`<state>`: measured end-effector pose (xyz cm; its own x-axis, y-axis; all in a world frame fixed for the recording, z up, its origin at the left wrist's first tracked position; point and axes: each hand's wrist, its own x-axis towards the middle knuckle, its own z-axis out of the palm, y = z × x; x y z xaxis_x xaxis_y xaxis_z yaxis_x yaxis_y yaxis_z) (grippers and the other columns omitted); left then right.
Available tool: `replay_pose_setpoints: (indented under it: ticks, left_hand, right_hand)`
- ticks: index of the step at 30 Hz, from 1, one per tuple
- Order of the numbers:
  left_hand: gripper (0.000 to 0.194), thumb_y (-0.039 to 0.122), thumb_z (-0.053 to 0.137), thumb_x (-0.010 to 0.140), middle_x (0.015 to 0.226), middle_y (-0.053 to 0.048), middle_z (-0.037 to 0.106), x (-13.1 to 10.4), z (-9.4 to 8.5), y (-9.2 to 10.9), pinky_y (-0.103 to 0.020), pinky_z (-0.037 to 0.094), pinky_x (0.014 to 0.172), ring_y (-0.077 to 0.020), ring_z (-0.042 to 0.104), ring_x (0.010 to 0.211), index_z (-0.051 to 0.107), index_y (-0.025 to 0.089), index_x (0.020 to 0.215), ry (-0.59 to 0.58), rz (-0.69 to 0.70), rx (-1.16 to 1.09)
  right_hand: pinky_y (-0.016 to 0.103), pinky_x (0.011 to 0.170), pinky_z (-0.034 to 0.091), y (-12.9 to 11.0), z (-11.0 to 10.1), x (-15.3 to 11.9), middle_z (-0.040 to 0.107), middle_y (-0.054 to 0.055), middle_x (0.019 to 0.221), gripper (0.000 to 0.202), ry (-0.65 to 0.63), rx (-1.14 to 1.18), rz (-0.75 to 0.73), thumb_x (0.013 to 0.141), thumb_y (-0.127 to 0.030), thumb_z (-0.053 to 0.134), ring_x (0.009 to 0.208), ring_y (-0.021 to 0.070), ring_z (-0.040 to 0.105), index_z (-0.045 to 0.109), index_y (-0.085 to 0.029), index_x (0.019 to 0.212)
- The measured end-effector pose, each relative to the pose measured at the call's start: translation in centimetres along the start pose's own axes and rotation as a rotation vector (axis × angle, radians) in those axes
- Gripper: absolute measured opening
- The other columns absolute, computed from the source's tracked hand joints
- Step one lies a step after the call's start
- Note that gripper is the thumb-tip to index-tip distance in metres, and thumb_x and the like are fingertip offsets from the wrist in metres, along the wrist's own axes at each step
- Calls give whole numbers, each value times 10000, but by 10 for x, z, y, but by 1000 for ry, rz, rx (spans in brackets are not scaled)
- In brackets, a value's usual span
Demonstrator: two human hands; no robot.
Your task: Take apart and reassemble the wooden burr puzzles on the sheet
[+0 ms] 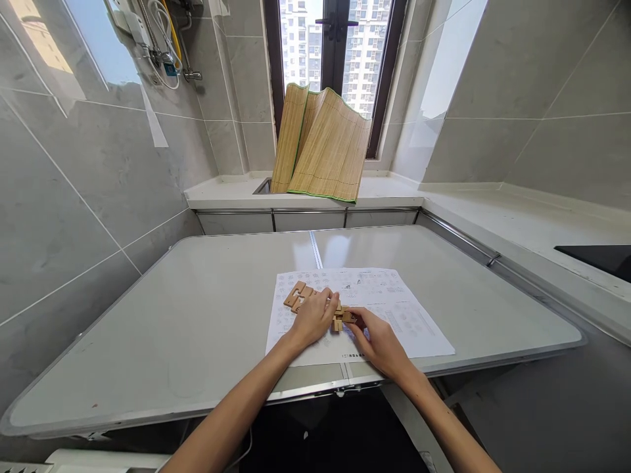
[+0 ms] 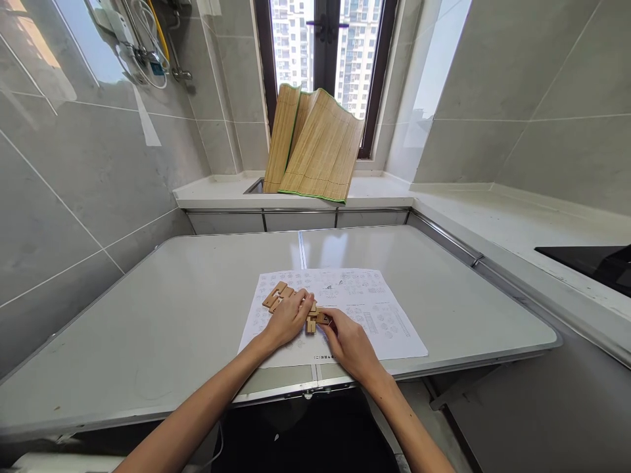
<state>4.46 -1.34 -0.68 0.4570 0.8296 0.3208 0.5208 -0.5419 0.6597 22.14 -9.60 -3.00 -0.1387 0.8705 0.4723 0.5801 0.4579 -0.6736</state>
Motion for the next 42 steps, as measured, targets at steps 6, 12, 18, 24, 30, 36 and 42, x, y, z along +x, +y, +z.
replay_pose_setpoints:
  ticks: [6, 12, 18, 24, 30, 36, 42]
  left_hand:
    - [452, 476, 242, 1066, 772, -27, 623, 0, 0, 1, -328, 389, 662, -200, 553, 698, 508, 221, 805, -51, 0, 63]
    - [461, 502, 209, 1068, 888, -43, 660, -2, 0, 2, -345, 436, 748, -210, 592, 799, 521, 220, 880, -58, -11, 0]
    - [452, 571, 273, 1044, 935, -49, 663, -5, -7, 8, -342, 449, 798, -217, 609, 884, 538, 204, 1055, -130, -39, -111]
    - [413, 516, 384, 1035, 943, -28, 671, -4, -6, 8, -307, 471, 785, -193, 625, 861, 531, 212, 1272, -193, 15, -211]
    - [325, 439, 458, 1021, 836, -16, 676, -1, -5, 4, -294, 460, 713, -183, 604, 754, 592, 200, 1196, -129, 81, -172]
    - [339, 479, 474, 1017, 814, -10, 672, -1, -6, -1, -306, 446, 763, -185, 592, 759, 616, 208, 1164, -130, 130, -80]
    - [401, 520, 503, 989, 936, -44, 686, -4, -5, 2, -323, 448, 756, -216, 607, 852, 607, 215, 1227, -166, 139, -26]
  right_hand:
    - [329, 760, 562, 3, 2, -2, 727, 46, 1005, 230, 35, -4, 20, 1016, -287, 496, 862, 216, 708, 573, -243, 1228]
    - [318, 747, 556, 6, 3, -3, 738, 49, 1009, 241, 45, -38, -24, 1022, -284, 474, 873, 223, 722, 571, -245, 1239]
    - [308, 672, 535, 9, 3, -4, 739, 51, 947, 220, 77, -63, 25, 1021, -334, 490, 764, 211, 709, 588, -234, 1191]
    - [282, 562, 485, 9, -1, -1, 699, 22, 757, 246, 133, 126, 173, 977, -425, 571, 642, 200, 669, 580, -213, 1102]
    - [294, 590, 492, 6, -2, -1, 719, 44, 823, 263, 116, 146, 160, 981, -450, 550, 667, 205, 666, 595, -220, 1101]
    - [294, 600, 498, 6, -4, -1, 699, 33, 790, 285, 100, 170, 166, 975, -467, 564, 642, 192, 642, 625, -221, 1105]
    - [282, 607, 508, 9, -6, 0, 716, 69, 865, 335, 178, 155, 185, 943, -485, 608, 713, 198, 645, 681, -197, 1096]
